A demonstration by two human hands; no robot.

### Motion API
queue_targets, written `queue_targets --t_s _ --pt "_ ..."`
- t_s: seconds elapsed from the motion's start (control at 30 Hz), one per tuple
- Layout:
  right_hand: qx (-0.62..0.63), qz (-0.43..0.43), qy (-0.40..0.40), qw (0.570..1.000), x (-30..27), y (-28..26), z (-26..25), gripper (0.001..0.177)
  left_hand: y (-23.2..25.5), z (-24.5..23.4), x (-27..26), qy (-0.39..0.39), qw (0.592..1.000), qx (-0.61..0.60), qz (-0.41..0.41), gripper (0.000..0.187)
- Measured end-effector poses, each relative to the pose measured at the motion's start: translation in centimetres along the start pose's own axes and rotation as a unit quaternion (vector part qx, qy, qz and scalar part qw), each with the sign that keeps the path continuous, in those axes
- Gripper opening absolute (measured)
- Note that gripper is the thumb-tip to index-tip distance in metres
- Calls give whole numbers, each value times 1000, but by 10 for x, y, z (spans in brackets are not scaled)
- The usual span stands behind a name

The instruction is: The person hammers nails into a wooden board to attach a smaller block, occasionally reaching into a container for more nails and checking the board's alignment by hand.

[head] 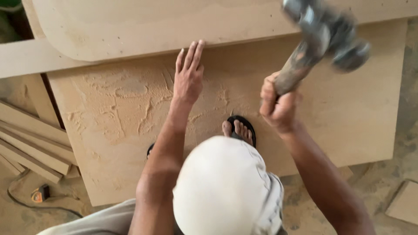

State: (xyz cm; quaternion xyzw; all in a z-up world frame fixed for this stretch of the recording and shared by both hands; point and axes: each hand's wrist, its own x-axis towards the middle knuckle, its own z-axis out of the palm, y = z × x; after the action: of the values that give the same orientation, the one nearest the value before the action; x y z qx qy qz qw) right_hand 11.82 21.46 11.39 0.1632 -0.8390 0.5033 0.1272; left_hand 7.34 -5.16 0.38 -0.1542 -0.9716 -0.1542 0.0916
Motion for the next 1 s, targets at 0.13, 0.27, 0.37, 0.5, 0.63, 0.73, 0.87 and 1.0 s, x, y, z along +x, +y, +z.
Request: queue_targets --t_s 0.13,0.27,0.37,0.5,0.63,0.73,0.87,1.0 --pt "-331 76 -194 920 9 35 20 27 -3 1 0 -39 999 15 -7 17" --pt "-196 49 -130 971 21 15 -7 24 -3 10 -1 -22 1000 18 1 15" --pt "-109 -9 -32 993 13 -6 -20 22 -7 14 1 -16 1000 22 -4 16" --pt "-81 -8 -91 993 8 16 11 17 -1 11 2 -13 1000 15 -18 18" --pt "-241 205 -252 915 22 20 20 27 2 1 1 7 1000 11 -10 14" --pt "-274 107 -159 942 20 -6 5 31 -3 0 7 -14 1000 23 -10 15" --pt "-15 -24 6 1000 5 -8 3 21 5 0 4 18 1000 15 -10 12" --pt "-240 106 -194 945 5 32 28 20 4 -8 4 5 1000 2 -11 10"
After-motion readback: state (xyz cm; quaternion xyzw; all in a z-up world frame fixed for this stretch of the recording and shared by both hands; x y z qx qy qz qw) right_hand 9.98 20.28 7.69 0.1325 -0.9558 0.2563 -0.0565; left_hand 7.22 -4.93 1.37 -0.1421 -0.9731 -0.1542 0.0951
